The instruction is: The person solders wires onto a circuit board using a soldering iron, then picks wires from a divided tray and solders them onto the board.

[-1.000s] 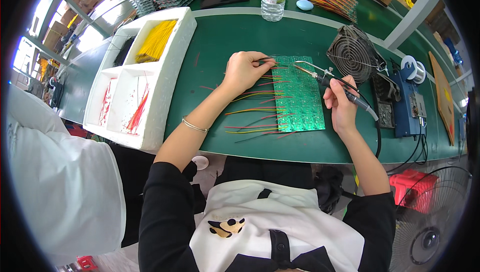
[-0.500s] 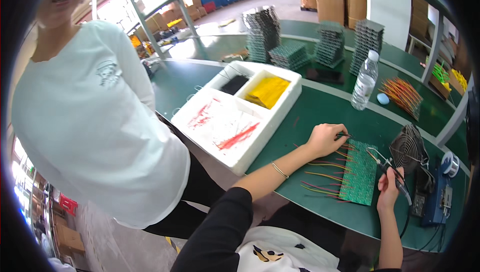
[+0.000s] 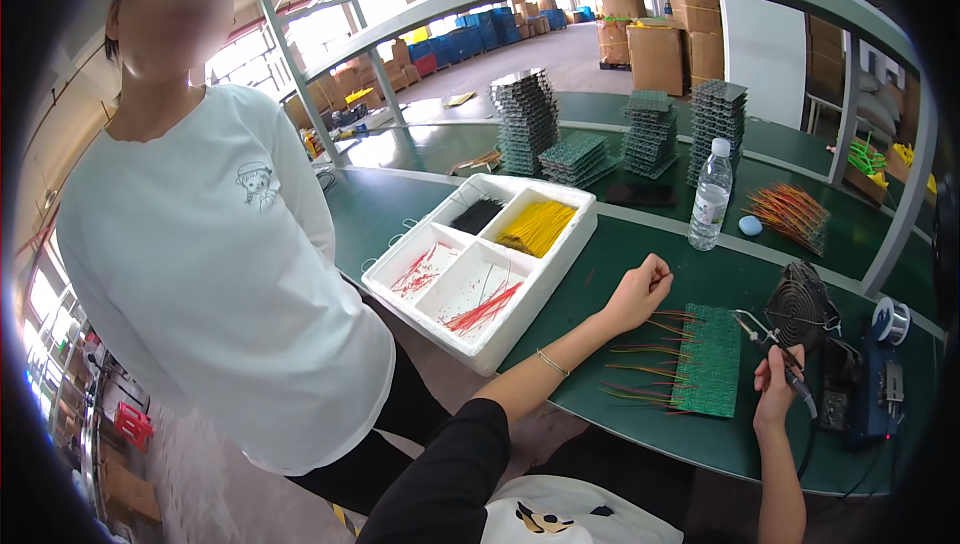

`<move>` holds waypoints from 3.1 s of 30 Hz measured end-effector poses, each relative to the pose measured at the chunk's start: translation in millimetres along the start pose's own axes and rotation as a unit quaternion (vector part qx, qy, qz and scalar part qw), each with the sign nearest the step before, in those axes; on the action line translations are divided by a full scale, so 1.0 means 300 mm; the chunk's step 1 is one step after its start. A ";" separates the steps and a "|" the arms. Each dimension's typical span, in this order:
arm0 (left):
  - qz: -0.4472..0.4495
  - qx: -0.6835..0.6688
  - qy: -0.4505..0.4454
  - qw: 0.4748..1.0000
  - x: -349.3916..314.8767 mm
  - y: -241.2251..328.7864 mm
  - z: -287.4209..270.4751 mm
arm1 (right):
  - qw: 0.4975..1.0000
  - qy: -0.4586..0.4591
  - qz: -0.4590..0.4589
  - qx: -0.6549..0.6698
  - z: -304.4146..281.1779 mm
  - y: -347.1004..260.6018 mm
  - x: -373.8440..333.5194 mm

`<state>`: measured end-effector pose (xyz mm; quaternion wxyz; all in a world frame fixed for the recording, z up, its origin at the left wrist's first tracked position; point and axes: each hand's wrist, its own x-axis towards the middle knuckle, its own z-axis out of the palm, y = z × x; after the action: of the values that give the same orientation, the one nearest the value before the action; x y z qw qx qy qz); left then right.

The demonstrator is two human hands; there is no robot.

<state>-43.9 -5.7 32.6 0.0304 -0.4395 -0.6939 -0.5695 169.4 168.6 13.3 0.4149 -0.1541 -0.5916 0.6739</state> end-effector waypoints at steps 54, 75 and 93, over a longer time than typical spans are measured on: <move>0.022 0.163 -0.207 0.965 -0.102 0.068 0.104 | 0.998 0.045 0.017 -0.028 0.001 -0.016 -0.026; 0.054 0.166 -0.115 0.978 -0.070 0.041 0.126 | 0.997 0.011 0.076 -0.013 0.030 -0.024 -0.096; 0.031 0.121 -0.143 0.982 -0.077 0.033 0.123 | 0.995 0.003 0.097 -0.023 0.026 -0.021 -0.098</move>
<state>-6.4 10.8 14.7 0.0011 -0.5312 -0.7407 -0.4114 184.2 141.4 12.9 0.3458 -0.2227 -0.5879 0.6966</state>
